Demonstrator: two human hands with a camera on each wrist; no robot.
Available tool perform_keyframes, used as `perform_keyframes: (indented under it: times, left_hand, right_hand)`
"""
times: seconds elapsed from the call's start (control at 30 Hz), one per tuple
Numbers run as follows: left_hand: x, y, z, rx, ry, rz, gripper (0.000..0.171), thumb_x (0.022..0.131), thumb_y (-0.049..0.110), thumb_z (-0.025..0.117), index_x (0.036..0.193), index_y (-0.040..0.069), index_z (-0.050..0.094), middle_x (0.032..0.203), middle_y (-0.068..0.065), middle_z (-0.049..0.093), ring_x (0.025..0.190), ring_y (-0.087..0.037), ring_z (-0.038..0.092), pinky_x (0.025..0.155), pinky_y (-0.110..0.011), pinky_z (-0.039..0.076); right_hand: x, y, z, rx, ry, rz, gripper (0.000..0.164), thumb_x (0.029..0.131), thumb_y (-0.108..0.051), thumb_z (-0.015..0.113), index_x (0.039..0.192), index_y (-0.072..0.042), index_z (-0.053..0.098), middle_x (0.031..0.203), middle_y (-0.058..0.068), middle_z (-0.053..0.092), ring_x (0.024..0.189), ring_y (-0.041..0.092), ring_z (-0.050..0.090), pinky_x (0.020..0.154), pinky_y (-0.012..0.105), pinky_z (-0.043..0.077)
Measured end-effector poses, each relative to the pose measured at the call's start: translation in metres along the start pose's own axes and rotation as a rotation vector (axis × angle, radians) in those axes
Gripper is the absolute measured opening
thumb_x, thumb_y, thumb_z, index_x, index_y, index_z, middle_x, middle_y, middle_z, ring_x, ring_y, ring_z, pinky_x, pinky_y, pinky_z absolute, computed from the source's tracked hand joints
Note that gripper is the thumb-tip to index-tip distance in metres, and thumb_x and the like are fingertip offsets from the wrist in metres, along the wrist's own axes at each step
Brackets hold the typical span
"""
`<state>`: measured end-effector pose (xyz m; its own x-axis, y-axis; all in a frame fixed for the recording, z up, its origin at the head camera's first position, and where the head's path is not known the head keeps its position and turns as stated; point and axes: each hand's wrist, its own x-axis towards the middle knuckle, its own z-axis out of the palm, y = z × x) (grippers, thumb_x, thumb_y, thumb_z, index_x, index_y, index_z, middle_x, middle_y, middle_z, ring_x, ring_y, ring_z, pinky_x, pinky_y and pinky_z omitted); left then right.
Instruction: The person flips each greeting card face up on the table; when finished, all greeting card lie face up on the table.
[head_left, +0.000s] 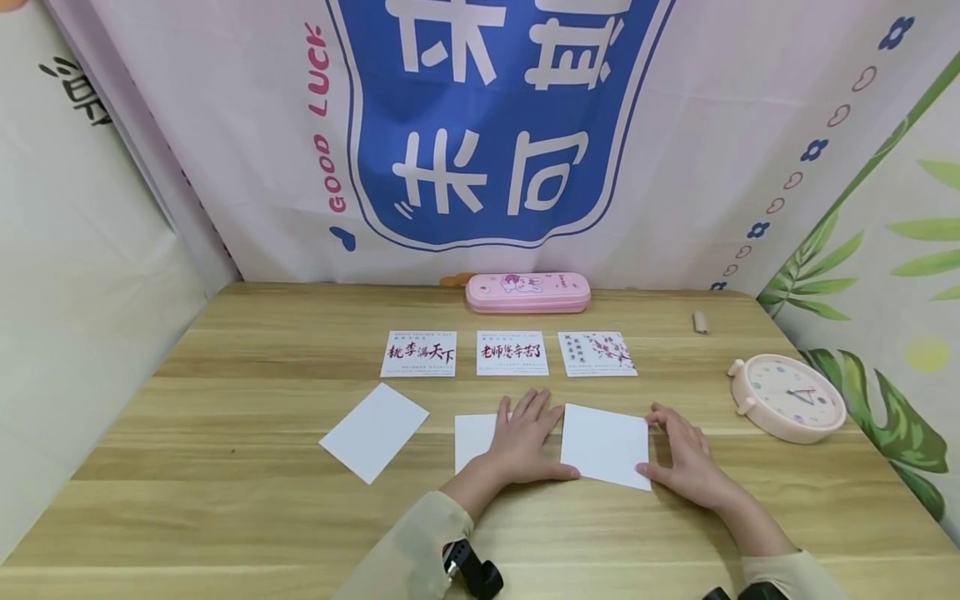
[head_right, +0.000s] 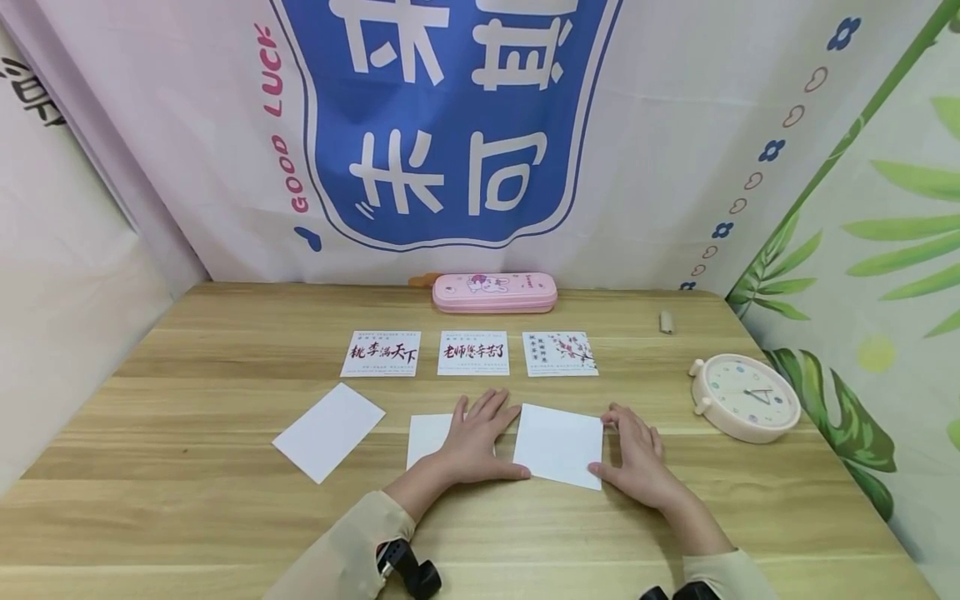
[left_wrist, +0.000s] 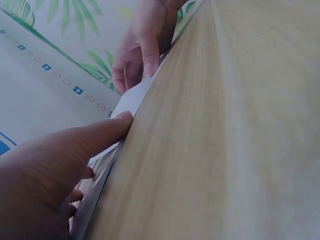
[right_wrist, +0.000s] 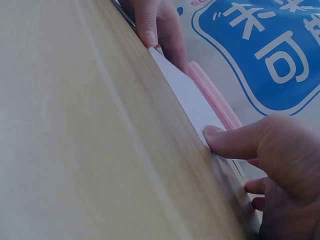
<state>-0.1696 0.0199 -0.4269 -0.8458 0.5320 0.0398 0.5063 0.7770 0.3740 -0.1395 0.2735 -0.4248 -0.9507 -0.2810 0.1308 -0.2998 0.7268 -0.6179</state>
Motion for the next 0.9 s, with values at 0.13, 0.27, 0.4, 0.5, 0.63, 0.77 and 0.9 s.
perform_keyframes:
  times: [0.13,0.27,0.4,0.5,0.63,0.77,0.9]
  left_hand:
    - [0.0009,-0.0006,0.0009,-0.014,0.013,0.001,0.083,0.065,0.065,0.056,0.131,0.018,0.038,0.140,-0.008,0.020,0.128,-0.023,0.010,0.097,-0.052,0.000]
    - [0.0009,-0.0003,0.0003,-0.063,0.045,0.001,0.070,0.071,0.055,0.058,0.128,0.018,0.042,0.138,-0.009,0.025,0.127,-0.025,0.014,0.096,-0.053,0.000]
    - [0.0006,0.0012,-0.0017,-0.115,0.073,0.008,0.061,0.072,0.045,0.062,0.124,0.017,0.046,0.135,-0.008,0.032,0.125,-0.027,0.018,0.095,-0.055,0.001]
    - [0.0007,0.0018,-0.0024,-0.141,0.091,0.018,0.054,0.072,0.040,0.064,0.119,0.017,0.049,0.132,-0.005,0.037,0.124,-0.026,0.021,0.095,-0.056,0.002]
    - [0.0001,0.0032,-0.0035,-0.179,0.108,0.021,0.043,0.072,0.034,0.065,0.110,0.017,0.053,0.126,-0.001,0.043,0.123,-0.024,0.025,0.094,-0.057,0.001]
    - [0.0001,0.0046,-0.0038,-0.220,0.120,0.017,0.035,0.073,0.027,0.066,0.104,0.017,0.053,0.120,0.003,0.048,0.121,-0.022,0.028,0.095,-0.056,-0.002]
    - [0.0001,0.0049,-0.0035,-0.267,0.167,0.025,0.032,0.074,0.022,0.066,0.103,0.016,0.054,0.112,0.004,0.053,0.114,-0.018,0.038,0.096,-0.055,0.004]
  right_hand:
    - [-0.0001,0.0010,0.0009,0.013,0.010,-0.008,0.060,0.069,-0.014,0.071,0.112,0.000,0.032,0.127,0.029,0.026,0.116,0.045,0.019,0.088,0.061,0.002]
    - [-0.0003,0.0020,0.0019,0.018,0.025,-0.016,0.061,0.068,-0.013,0.072,0.112,0.000,0.031,0.126,0.028,0.029,0.114,0.045,0.022,0.088,0.062,0.002]
    - [-0.0007,0.0017,0.0020,0.014,0.035,-0.020,0.064,0.068,-0.013,0.072,0.114,0.003,0.030,0.123,0.026,0.034,0.112,0.041,0.027,0.089,0.062,0.004]
    - [-0.0008,0.0002,0.0016,0.015,0.031,-0.012,0.064,0.069,-0.014,0.072,0.115,0.003,0.031,0.121,0.023,0.037,0.112,0.038,0.030,0.089,0.061,0.005]
    - [-0.0010,-0.0016,0.0006,0.015,0.020,0.006,0.065,0.069,-0.017,0.072,0.117,0.004,0.032,0.119,0.023,0.039,0.112,0.037,0.031,0.089,0.061,0.005]
    - [-0.0011,-0.0027,-0.0006,-0.001,0.019,0.011,0.072,0.070,-0.020,0.071,0.123,0.007,0.031,0.121,0.027,0.037,0.114,0.040,0.029,0.091,0.059,0.008]
    - [-0.0002,-0.0031,-0.0005,0.034,0.057,-0.008,0.060,0.071,-0.015,0.070,0.119,0.007,0.041,0.120,0.026,0.040,0.113,0.040,0.032,0.092,0.053,0.019]
